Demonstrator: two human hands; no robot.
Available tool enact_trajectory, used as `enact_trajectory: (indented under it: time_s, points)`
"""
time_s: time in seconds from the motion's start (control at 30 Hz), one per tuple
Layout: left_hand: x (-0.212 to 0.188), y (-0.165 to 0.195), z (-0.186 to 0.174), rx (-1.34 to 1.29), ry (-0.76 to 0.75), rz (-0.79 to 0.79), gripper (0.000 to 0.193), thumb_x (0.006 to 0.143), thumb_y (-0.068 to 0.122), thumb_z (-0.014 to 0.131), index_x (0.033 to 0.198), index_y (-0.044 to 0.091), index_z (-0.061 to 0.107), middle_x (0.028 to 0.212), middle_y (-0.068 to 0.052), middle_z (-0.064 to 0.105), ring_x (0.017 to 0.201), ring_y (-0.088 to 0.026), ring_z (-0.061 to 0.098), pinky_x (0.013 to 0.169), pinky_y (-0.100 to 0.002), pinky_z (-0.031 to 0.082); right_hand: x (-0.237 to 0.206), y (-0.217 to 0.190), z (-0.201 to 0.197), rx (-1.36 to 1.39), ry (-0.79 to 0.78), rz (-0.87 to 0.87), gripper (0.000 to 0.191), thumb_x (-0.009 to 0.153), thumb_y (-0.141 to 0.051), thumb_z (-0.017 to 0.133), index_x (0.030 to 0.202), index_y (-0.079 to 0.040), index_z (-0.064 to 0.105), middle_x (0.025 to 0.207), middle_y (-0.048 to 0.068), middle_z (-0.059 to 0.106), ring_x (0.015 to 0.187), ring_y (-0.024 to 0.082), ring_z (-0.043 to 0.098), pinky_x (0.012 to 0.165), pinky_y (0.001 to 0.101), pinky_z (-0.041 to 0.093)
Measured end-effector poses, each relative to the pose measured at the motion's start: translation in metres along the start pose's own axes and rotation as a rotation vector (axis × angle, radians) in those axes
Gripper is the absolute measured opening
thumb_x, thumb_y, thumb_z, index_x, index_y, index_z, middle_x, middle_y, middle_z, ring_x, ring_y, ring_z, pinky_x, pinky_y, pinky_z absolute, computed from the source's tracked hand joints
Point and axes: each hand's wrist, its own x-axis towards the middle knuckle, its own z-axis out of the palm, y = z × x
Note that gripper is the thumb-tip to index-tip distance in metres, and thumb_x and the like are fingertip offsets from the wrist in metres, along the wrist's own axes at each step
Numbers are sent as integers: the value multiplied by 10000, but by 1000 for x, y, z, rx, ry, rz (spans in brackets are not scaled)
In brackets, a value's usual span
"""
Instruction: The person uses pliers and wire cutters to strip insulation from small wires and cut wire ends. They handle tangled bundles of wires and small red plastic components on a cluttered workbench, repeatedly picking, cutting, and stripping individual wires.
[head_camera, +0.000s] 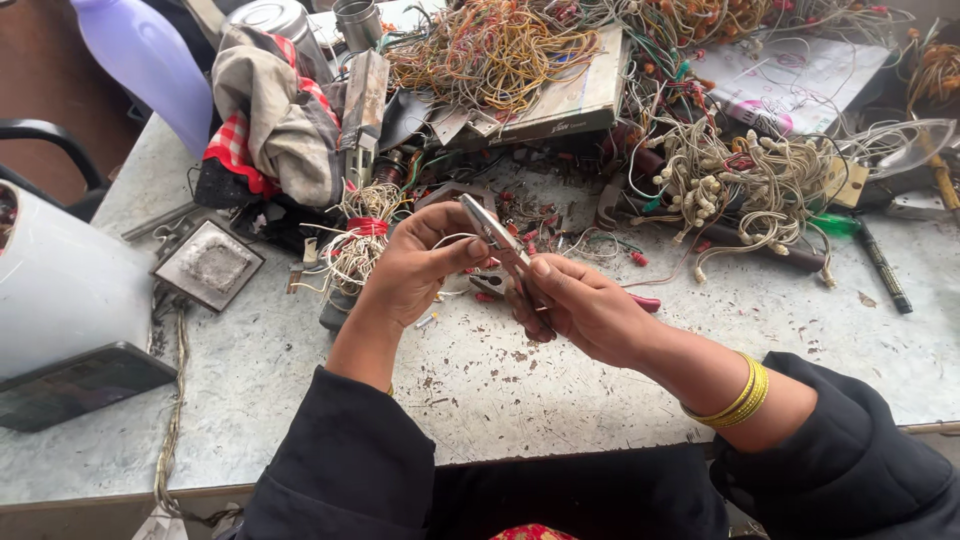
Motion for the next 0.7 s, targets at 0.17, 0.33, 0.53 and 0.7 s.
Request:
enact_trajectory:
  time_s: [0.17, 0.33, 0.53, 0.7]
  points:
    - [3, -3, 0, -34, -5, 23, 293, 896, 67, 815, 1150, 2, 685, 1052, -85, 739, 955, -148, 712, 855, -302, 591, 0, -19, 9, -112, 83, 78, 408, 1052, -259, 494, 1379, -18, 534, 1329, 139, 621, 1258, 245, 588, 1047, 464, 477]
    - [5, -8, 0, -37, 58, 30, 280, 869, 55, 818, 1115, 26, 686, 1039, -65, 748, 953, -125, 717, 866, -282, 595, -1, -27, 20, -59, 53, 103, 446, 1054, -235, 473, 1426, 8, 505, 1444, 178, 582, 1371, 265, 543, 1125, 494, 440]
    - [7, -10, 3, -98, 167, 152, 207, 906, 73, 799, 1075, 40, 685, 981, -42, 747, 893, -109, 722, 796, -264, 604, -1, -23, 24, -92, 122, 83, 431, 1069, -222, 454, 1402, 44, 523, 1423, 199, 596, 1369, 290, 543, 1118, 485, 445]
    - [5, -11, 11, -6, 211, 169, 186, 937, 96, 792, 1075, 49, 676, 968, -25, 735, 863, -100, 699, 769, -248, 588, -1, -22, 20, -90, 173, 70, 399, 1046, -224, 446, 1344, 23, 542, 1382, 173, 616, 1327, 264, 597, 1084, 488, 495]
